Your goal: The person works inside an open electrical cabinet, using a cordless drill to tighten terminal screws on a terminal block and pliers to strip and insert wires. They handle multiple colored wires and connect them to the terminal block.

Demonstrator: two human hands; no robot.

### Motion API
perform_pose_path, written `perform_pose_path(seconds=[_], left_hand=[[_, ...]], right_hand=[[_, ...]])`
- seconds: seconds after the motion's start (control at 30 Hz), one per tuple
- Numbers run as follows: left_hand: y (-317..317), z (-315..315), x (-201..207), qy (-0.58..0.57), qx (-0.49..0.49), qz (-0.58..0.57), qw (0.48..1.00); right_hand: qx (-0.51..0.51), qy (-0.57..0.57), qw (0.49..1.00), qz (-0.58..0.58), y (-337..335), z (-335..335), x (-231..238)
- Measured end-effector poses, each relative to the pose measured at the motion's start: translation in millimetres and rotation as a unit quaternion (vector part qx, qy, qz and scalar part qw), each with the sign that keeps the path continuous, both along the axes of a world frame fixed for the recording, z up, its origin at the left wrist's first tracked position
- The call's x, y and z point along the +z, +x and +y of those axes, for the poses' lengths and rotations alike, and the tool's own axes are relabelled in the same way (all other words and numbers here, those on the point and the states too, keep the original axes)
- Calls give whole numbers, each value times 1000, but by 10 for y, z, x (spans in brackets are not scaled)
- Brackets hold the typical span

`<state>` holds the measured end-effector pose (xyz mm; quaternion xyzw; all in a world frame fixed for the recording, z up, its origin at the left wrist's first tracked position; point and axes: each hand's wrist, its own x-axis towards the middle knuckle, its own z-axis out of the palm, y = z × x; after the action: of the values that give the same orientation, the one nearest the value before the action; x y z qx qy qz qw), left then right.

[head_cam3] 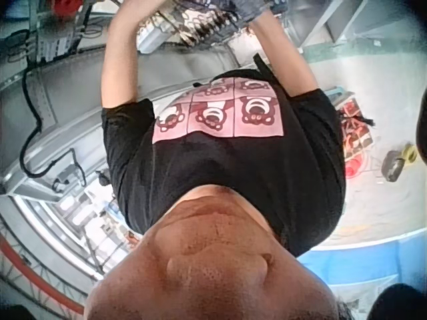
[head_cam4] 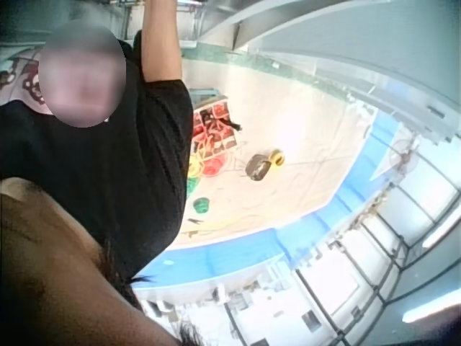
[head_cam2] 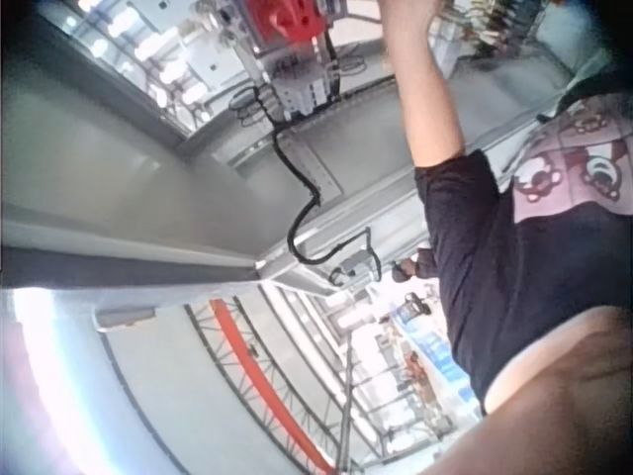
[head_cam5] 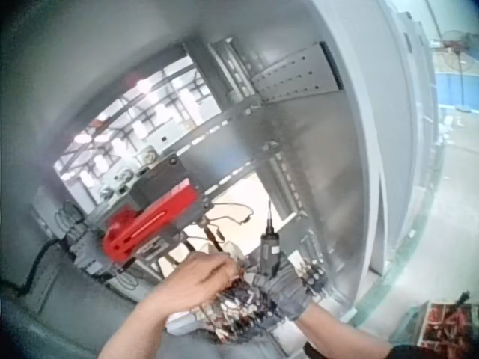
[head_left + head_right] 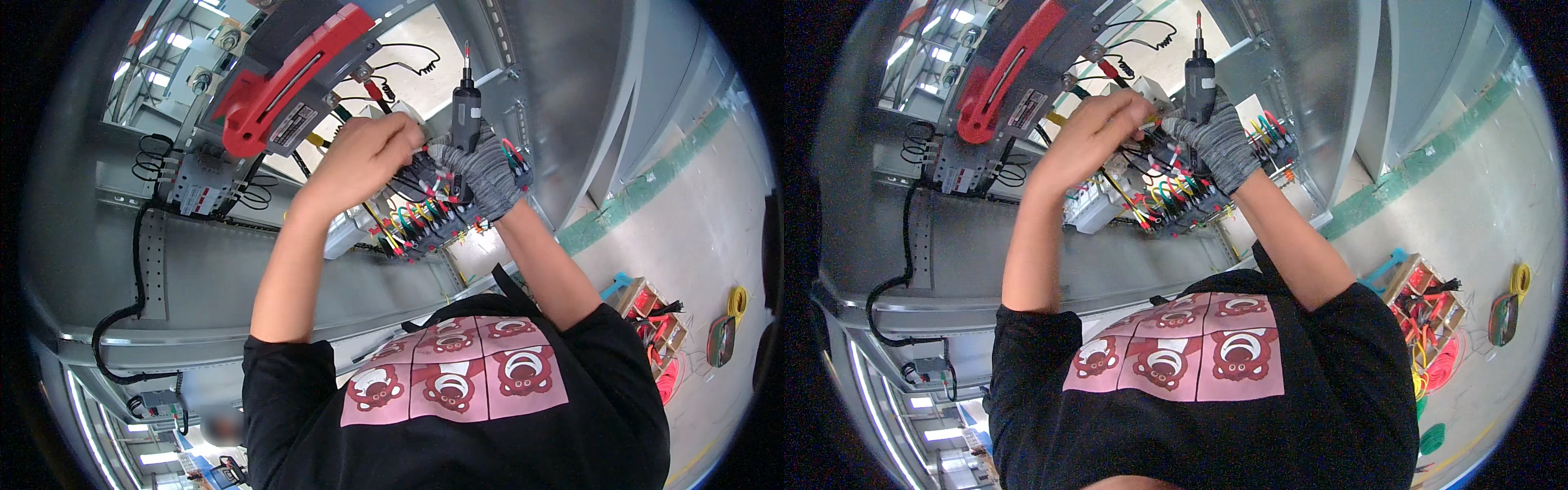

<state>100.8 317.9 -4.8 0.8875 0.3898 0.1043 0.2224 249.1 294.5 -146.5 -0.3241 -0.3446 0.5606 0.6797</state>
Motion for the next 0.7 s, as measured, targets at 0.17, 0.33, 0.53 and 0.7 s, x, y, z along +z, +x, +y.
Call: perform_pose_path(seconds=[0.17,0.33,0.53,0.7], left_hand=[[152,-16,-99,162,-49,115,979],[149,-154,-144,217,-20,149,965],[127,-244,-319,308,-6,162,938],[-26,-156,-273,148,-32,51,987]], right_hand=[[29,-25,998,45,14,41,-30],[22,-26,997,67,-37,5,-74],[64,-27,996,53,11,-38,-42],[132,14,988,80,70,-72,-61]])
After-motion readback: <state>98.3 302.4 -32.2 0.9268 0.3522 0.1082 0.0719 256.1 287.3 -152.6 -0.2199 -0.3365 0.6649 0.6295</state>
